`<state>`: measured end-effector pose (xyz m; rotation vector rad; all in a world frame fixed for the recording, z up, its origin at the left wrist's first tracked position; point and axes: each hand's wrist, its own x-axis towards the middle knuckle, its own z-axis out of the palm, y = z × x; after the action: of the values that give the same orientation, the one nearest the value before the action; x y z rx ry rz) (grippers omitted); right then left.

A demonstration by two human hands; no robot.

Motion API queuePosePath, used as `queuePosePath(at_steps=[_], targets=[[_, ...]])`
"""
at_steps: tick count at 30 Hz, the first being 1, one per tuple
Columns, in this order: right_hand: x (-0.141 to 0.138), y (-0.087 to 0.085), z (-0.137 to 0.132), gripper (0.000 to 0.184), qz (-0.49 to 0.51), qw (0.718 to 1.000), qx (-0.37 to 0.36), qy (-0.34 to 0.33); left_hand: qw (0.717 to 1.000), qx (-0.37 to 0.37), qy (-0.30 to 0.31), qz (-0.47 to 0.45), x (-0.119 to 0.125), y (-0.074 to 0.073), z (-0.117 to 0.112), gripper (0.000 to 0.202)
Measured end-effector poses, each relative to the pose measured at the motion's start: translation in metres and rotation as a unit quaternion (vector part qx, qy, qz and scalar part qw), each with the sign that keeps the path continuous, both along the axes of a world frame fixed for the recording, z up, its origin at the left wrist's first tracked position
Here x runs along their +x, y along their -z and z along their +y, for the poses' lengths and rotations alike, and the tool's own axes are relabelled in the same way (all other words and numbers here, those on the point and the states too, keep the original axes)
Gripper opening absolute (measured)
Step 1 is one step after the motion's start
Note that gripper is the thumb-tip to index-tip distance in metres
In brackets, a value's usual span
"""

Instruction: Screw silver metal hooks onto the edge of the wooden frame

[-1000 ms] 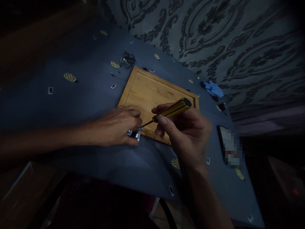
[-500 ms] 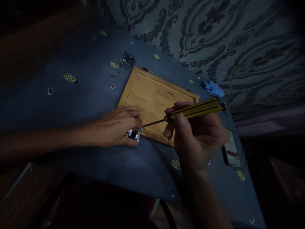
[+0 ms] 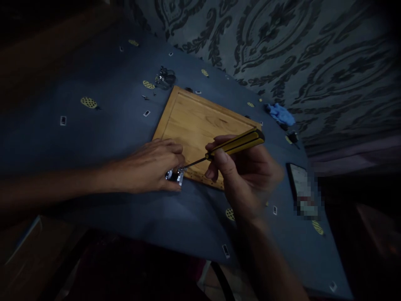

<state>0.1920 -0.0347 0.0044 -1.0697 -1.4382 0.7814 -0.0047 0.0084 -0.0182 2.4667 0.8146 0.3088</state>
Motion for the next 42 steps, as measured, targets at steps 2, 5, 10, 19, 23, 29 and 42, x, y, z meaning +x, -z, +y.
queuePosePath(at_steps=[2,5,10,19,23,29,42], targets=[[0.000,0.001,0.000,0.012,-0.005,1.000,-0.001,-0.003,1.000,0.002,0.000,-0.011,-0.001,0.002,0.000,0.030],[0.001,0.002,0.001,0.009,-0.010,1.000,-0.004,-0.009,1.000,0.000,-0.004,-0.018,-0.001,0.002,0.000,0.032],[0.002,-0.001,0.003,0.019,-0.023,0.999,-0.031,-0.004,0.999,-0.015,-0.011,0.030,0.003,-0.006,0.000,0.037],[0.012,-0.013,0.008,0.025,0.013,0.990,-0.051,-0.134,0.997,-0.021,-0.013,0.075,0.009,-0.018,0.002,0.033],[0.011,-0.012,0.008,0.027,-0.009,0.993,-0.038,-0.108,0.998,-0.013,-0.008,0.056,0.008,-0.015,0.002,0.035],[0.005,-0.012,0.016,0.029,0.024,0.990,-0.060,-0.123,1.000,0.008,-0.002,0.026,0.005,-0.012,0.001,0.045],[0.006,-0.006,0.010,0.024,0.063,0.997,-0.024,-0.042,0.998,-0.019,-0.009,0.055,0.007,-0.016,0.002,0.034]])
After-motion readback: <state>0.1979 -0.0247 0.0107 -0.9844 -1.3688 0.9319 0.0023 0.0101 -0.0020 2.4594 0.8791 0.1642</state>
